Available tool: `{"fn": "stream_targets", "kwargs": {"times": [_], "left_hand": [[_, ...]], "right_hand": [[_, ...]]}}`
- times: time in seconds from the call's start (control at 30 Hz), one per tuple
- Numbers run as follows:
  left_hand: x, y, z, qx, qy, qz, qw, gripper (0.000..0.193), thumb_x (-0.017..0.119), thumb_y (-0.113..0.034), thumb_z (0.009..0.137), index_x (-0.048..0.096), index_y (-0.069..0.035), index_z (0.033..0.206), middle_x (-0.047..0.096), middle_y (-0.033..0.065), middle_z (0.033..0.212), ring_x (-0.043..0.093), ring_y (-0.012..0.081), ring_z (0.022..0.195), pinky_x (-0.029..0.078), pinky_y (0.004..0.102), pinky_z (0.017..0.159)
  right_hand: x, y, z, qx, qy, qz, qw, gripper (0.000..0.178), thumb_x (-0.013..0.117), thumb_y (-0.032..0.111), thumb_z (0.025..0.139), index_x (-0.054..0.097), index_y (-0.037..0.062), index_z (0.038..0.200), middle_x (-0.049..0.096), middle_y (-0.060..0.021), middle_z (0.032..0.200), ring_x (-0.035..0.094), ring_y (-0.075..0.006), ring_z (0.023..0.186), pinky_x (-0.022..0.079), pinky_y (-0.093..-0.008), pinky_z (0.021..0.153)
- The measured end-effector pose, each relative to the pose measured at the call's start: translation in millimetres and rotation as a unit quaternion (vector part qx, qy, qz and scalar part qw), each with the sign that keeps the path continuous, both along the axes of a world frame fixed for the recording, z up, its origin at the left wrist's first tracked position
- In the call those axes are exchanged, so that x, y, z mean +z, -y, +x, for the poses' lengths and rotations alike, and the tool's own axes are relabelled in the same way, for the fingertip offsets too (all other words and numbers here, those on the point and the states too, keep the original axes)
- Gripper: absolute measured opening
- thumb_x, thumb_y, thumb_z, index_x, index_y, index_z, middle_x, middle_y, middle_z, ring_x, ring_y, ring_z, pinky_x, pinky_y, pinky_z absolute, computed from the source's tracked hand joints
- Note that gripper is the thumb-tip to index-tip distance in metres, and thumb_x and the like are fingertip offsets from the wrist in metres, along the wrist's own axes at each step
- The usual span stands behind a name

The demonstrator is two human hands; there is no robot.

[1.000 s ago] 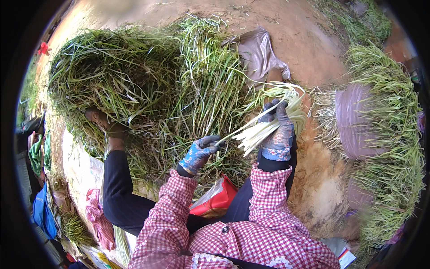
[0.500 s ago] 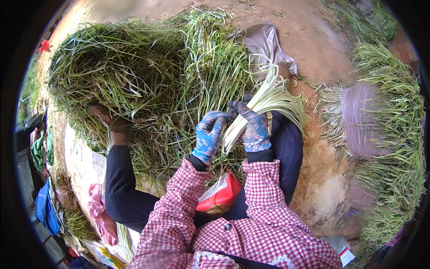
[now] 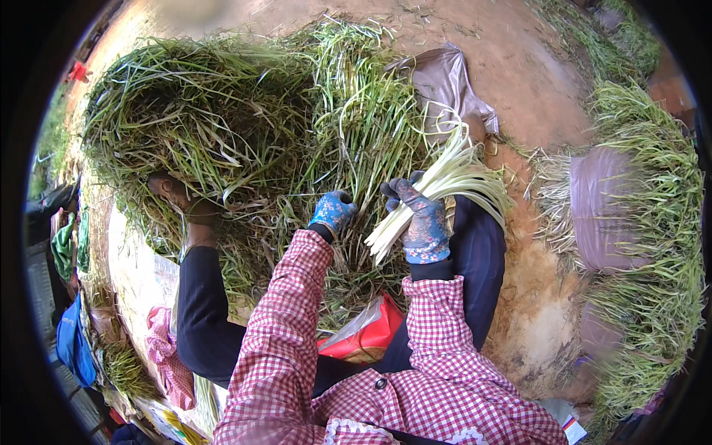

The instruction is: The person sits on the ground and repeatedly gathers handfuls of long green grass, aligns them, and ties them into bundles using thin strips of grass. The person places the finished bundles to the side.

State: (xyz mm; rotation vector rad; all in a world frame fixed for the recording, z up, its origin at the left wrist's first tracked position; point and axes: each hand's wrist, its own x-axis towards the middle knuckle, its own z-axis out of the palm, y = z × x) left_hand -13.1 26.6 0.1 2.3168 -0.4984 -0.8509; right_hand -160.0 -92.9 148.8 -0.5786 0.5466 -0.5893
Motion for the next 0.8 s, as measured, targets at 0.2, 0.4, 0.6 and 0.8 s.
{"fn": "stream_targets", "kwargs": {"times": [0.2, 0.4, 0.6, 0.8], "left_hand": [[82, -18, -65, 0.164, -0.116, -0.364, 0.909, 0.012, 0.068, -0.003, 0.078, 0.061, -0.001, 0.088, 0.061, 0.0009, 0.079, 0.056, 0.0069, 0.073, 0.046, 0.0218, 0.066], [163, -22, -107, 0.216, -0.17, -0.471, 0.838, 0.016, 0.064, 0.003, 0.079, 0.059, -0.002, 0.092, 0.061, 0.0008, 0.083, 0.057, 0.0079, 0.073, 0.048, 0.0221, 0.068], [153, -13, -122, 0.218, -0.161, -0.502, 0.821, 0.037, 0.062, 0.004, 0.081, 0.055, 0.002, 0.117, 0.063, 0.008, 0.102, 0.061, 0.0128, 0.087, 0.049, 0.0257, 0.079], [139, -11, -121, 0.087, 0.121, -0.44, 0.886, 0.031, 0.063, 0.009, 0.076, 0.063, -0.004, 0.104, 0.061, 0.0056, 0.091, 0.06, 0.0144, 0.085, 0.048, 0.0264, 0.076]], "right_hand": [[-4, 2, -4, -0.008, -0.022, -0.004, 1.0, 0.03, 0.066, 0.0, 0.08, 0.047, 0.0098, 0.101, 0.065, -0.0098, 0.084, 0.066, -0.0243, 0.078, 0.049, -0.0269, 0.058], [8, 4, -19, 0.059, 0.013, -0.002, 0.998, 0.027, 0.065, 0.0, 0.081, 0.05, 0.0116, 0.1, 0.066, -0.0105, 0.088, 0.066, -0.0244, 0.079, 0.049, -0.0278, 0.059], [11, 1, -25, 0.103, 0.021, 0.002, 0.994, 0.03, 0.067, 0.0, 0.079, 0.051, 0.0096, 0.102, 0.066, -0.0099, 0.089, 0.066, -0.021, 0.077, 0.051, -0.0266, 0.061], [0, 0, -20, 0.055, -0.076, -0.16, 0.983, 0.032, 0.073, 0.0, 0.073, 0.054, 0.0036, 0.098, 0.063, -0.0056, 0.082, 0.063, -0.0141, 0.07, 0.051, -0.0253, 0.059]]}}
